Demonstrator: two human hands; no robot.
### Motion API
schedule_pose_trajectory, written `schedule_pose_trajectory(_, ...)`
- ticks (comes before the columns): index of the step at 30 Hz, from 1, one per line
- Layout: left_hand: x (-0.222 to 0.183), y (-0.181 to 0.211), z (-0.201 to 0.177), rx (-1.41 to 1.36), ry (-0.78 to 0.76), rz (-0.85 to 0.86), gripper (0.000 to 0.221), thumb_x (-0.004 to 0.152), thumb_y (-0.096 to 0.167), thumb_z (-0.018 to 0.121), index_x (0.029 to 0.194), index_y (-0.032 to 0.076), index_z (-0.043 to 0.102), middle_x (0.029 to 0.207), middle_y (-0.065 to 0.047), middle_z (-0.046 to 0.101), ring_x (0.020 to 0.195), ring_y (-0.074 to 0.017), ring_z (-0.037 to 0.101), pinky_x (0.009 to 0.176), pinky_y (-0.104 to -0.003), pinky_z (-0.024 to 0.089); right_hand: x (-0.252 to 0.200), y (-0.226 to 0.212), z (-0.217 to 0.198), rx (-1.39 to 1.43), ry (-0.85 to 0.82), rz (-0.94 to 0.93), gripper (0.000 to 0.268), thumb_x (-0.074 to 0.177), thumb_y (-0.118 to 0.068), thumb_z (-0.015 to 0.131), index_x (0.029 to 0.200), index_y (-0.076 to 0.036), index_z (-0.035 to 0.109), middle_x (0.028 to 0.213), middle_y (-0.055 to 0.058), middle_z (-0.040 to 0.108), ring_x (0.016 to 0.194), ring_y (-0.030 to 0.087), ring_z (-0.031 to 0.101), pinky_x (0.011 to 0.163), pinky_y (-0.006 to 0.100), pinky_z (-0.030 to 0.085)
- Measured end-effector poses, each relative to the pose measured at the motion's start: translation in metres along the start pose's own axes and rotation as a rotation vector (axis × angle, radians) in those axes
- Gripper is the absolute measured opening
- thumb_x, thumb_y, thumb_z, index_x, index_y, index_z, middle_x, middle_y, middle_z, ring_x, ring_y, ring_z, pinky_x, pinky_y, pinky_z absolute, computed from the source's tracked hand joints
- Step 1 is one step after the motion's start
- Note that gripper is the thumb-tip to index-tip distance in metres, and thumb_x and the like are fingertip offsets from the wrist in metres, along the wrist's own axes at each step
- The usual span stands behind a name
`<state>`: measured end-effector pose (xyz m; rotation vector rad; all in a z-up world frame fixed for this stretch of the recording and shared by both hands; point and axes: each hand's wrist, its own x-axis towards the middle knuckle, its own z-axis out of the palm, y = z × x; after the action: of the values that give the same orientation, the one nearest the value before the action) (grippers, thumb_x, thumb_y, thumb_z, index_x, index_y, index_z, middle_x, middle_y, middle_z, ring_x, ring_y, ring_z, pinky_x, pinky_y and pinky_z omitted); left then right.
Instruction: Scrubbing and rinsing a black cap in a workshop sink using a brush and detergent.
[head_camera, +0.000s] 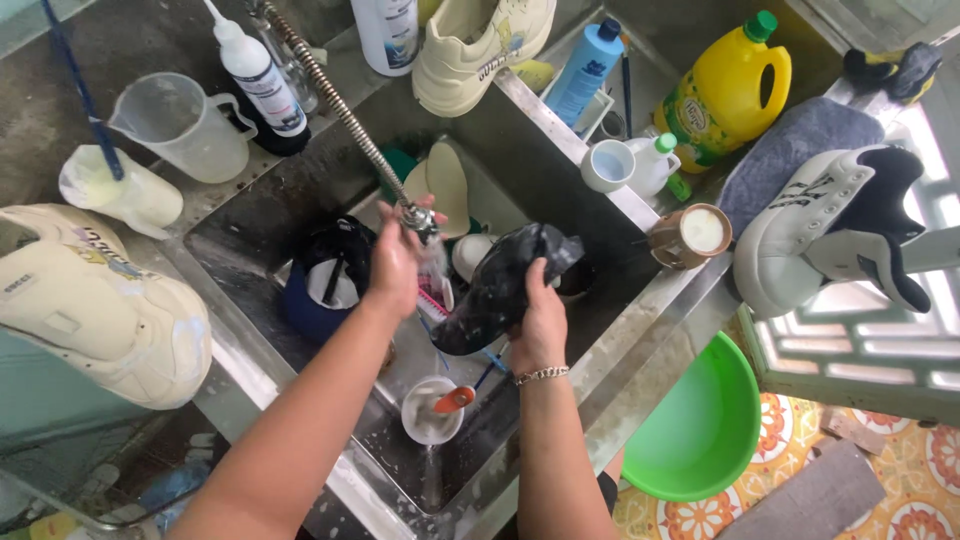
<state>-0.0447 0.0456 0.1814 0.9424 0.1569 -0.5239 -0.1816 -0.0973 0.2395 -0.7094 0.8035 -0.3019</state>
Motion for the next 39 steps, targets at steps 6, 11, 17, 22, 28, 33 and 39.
schedule_pose_trajectory(6, -0.048, 0.020, 0.035, 0.214, -0.260, 0.116, 0.054, 0.109, 0.047, 0.030, 0.136, 0.006, 0.051, 0.137, -0.012, 0.065, 0.124, -0.0209, 0.060, 0.112, -0.039, 0.045, -0.001, 0.020, 0.001, -0.040, -0.053, 0.160, 0.053, 0.101, -0.045, 0.056, 0.125, 0.001, 0.066, 0.120, 0.007, 0.074, 0.106, 0.020, 0.070, 0.093, 0.038, 0.054)
schedule_pose_trajectory(11, -0.048, 0.025, 0.031, 0.176, -0.299, 0.119, 0.054, 0.109, 0.044, 0.039, 0.140, 0.003, 0.054, 0.140, -0.007, 0.064, 0.125, -0.0163, 0.059, 0.113, -0.036, 0.043, 0.009, 0.034, -0.004, 0.048, -0.069, 0.172, 0.053, 0.100, -0.044, 0.054, 0.128, -0.001, 0.064, 0.126, 0.008, 0.072, 0.113, 0.022, 0.069, 0.100, 0.039, 0.053)
schedule_pose_trajectory(17, -0.038, 0.021, 0.024, 0.311, -0.288, 0.121, 0.057, 0.111, 0.045, 0.046, 0.144, 0.003, 0.065, 0.103, 0.001, 0.054, 0.100, -0.0115, 0.050, 0.098, -0.031, 0.042, 0.000, 0.021, 0.005, 0.091, -0.017, 0.206, 0.051, 0.100, -0.047, 0.054, 0.125, -0.005, 0.066, 0.121, 0.006, 0.072, 0.106, 0.021, 0.069, 0.094, 0.039, 0.054)
schedule_pose_trajectory(22, -0.037, 0.028, 0.028, 0.299, -0.335, 0.151, 0.058, 0.110, 0.047, 0.046, 0.144, 0.003, 0.061, 0.117, 0.001, 0.066, 0.108, -0.0090, 0.057, 0.103, -0.032, 0.044, 0.011, 0.032, -0.006, 0.065, -0.111, 0.188, 0.029, 0.102, -0.028, 0.066, 0.118, -0.004, 0.067, 0.116, 0.009, 0.071, 0.100, 0.020, 0.072, 0.090, 0.037, 0.057)
schedule_pose_trajectory(28, -0.032, 0.021, 0.026, 0.176, -0.335, 0.191, 0.041, 0.109, 0.042, 0.048, 0.131, 0.007, 0.052, 0.138, -0.008, 0.064, 0.118, -0.0114, 0.062, 0.108, -0.034, 0.048, 0.012, 0.035, 0.010, -0.093, -0.009, 0.057, 0.035, 0.090, -0.012, 0.071, 0.123, -0.007, 0.060, 0.109, 0.005, 0.070, 0.092, 0.016, 0.070, 0.084, 0.036, 0.056)
schedule_pose_trajectory(33, -0.034, 0.030, 0.028, 0.129, -0.334, 0.194, 0.029, 0.109, 0.034, 0.055, 0.114, 0.006, 0.058, 0.125, -0.009, 0.068, 0.105, -0.0092, 0.062, 0.097, -0.029, 0.049, 0.024, 0.050, -0.002, -0.316, 0.066, -0.118, 0.040, 0.098, -0.033, 0.062, 0.127, -0.005, 0.060, 0.111, 0.002, 0.070, 0.100, 0.011, 0.063, 0.089, 0.030, 0.051)
schedule_pose_trajectory(39, -0.030, 0.025, 0.011, 0.201, -0.305, 0.228, 0.028, 0.110, 0.032, 0.062, 0.105, 0.005, 0.059, 0.096, 0.002, 0.058, 0.092, -0.0074, 0.051, 0.087, -0.023, 0.043, 0.017, 0.041, 0.007, -0.370, 0.091, 0.070, 0.058, 0.101, -0.051, 0.051, 0.111, 0.002, 0.071, 0.110, 0.008, 0.074, 0.098, 0.015, 0.067, 0.087, 0.032, 0.054)
